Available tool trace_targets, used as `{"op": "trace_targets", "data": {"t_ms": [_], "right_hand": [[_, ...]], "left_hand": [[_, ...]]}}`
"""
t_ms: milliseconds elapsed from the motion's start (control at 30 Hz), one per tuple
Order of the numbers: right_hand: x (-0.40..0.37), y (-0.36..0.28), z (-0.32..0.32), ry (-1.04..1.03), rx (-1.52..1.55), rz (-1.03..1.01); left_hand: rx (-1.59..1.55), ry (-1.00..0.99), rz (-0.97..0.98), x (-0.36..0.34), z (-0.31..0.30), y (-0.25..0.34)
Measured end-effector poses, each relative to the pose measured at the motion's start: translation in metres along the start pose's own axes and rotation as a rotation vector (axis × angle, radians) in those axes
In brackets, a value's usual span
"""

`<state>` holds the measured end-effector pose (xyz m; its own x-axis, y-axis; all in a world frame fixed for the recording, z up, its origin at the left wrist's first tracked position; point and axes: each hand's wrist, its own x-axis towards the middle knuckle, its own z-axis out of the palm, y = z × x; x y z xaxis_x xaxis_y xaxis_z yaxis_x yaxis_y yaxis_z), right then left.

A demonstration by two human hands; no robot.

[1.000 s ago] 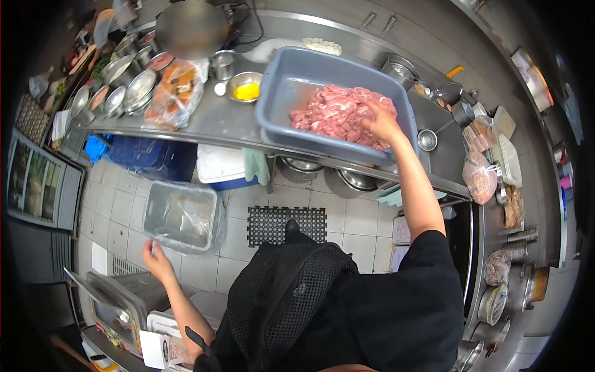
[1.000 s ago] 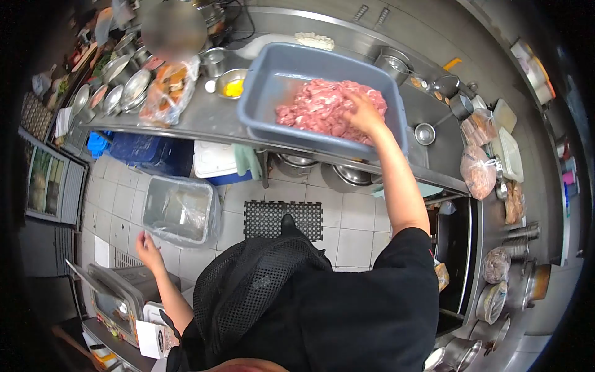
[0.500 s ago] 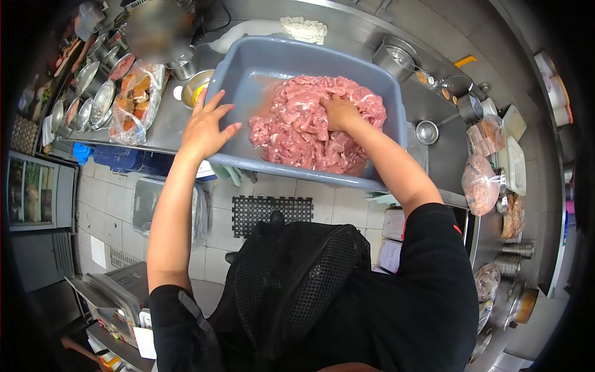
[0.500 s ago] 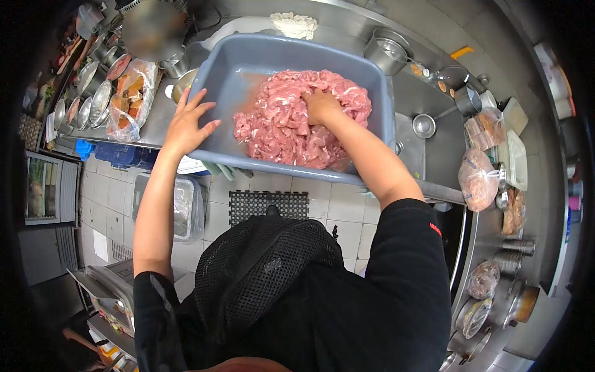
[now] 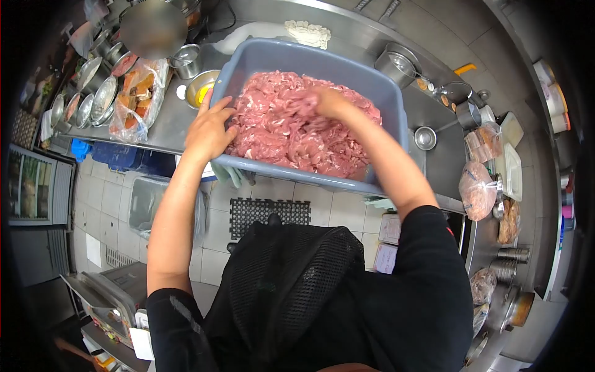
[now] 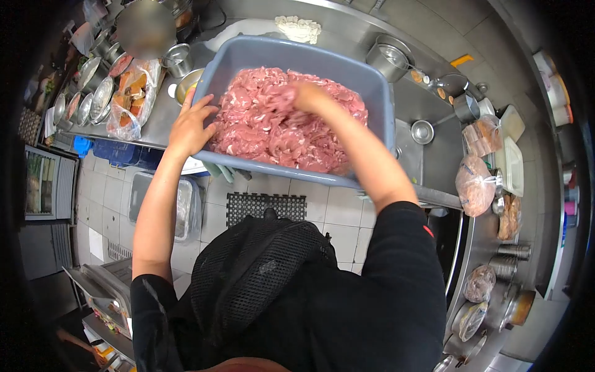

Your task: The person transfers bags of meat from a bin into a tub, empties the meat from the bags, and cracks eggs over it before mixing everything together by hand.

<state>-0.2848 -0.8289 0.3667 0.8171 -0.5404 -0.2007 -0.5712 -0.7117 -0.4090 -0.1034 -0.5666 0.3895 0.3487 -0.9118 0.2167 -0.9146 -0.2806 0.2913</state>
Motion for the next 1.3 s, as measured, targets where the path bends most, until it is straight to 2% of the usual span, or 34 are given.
{"op": "trace_targets", "data": {"t_ms": [33, 100, 167, 200, 267, 300, 367, 467, 567, 633, 667, 867, 1067, 1167, 1300], "right_hand": [[-0.008, 0.016, -0.015, -0.006, -0.009, 0.028], [-0.033, 0.039, -0.025, 0.245, -0.327, 0.218], [-0.045, 0.071, -0.014, 0.164, -0.403, 0.426], [-0.046, 0.081, -0.006, 0.147, -0.394, 0.439], [-0.029, 0.091, 0.004, 0.091, -0.389, 0.389], [-0.034, 0.072, -0.006, -0.036, -0.297, 0.383], [-0.024, 0.084, 0.017, -0.006, -0.266, 0.37], [-0.037, 0.059, 0.036, 0.016, -0.279, 0.387], [-0.043, 0.046, 0.048, -0.001, -0.245, 0.312], [-0.043, 0.034, 0.042, -0.215, -0.402, 0.362], [-0.045, 0.031, 0.045, -0.223, -0.395, 0.369], [-0.054, 0.014, 0.047, -0.03, -0.291, 0.373], [-0.053, 0.026, 0.052, 0.046, -0.313, 0.313], [-0.049, 0.019, 0.048, -0.046, -0.376, 0.43], [-0.049, 0.001, 0.043, -0.046, -0.402, 0.45]], "left_hand": [[0.0, -0.007, 0.0, 0.0, 0.0, 0.0], [0.002, -0.002, 0.002, 0.0, -0.003, 0.002], [-0.001, 0.009, 0.016, 0.003, 0.001, -0.001], [0.0, 0.022, 0.029, 0.002, 0.003, -0.003], [0.022, 0.0, 0.022, 0.002, 0.004, -0.004], [-0.001, 0.015, 0.017, 0.0, 0.007, -0.005], [-0.021, 0.036, 0.009, 0.001, 0.007, -0.007], [0.004, 0.054, 0.019, 0.001, 0.013, -0.011], [0.04, 0.048, 0.043, 0.003, 0.014, -0.013], [0.061, 0.065, 0.033, 0.002, 0.016, -0.013], [0.059, 0.053, 0.037, 0.002, 0.016, -0.013], [0.06, 0.059, 0.0, 0.003, 0.018, -0.012], [0.038, 0.01, 0.008, 0.004, 0.016, -0.013], [0.038, 0.022, 0.018, 0.003, 0.016, -0.013], [0.033, 0.041, 0.007, 0.002, 0.015, -0.01]]}}
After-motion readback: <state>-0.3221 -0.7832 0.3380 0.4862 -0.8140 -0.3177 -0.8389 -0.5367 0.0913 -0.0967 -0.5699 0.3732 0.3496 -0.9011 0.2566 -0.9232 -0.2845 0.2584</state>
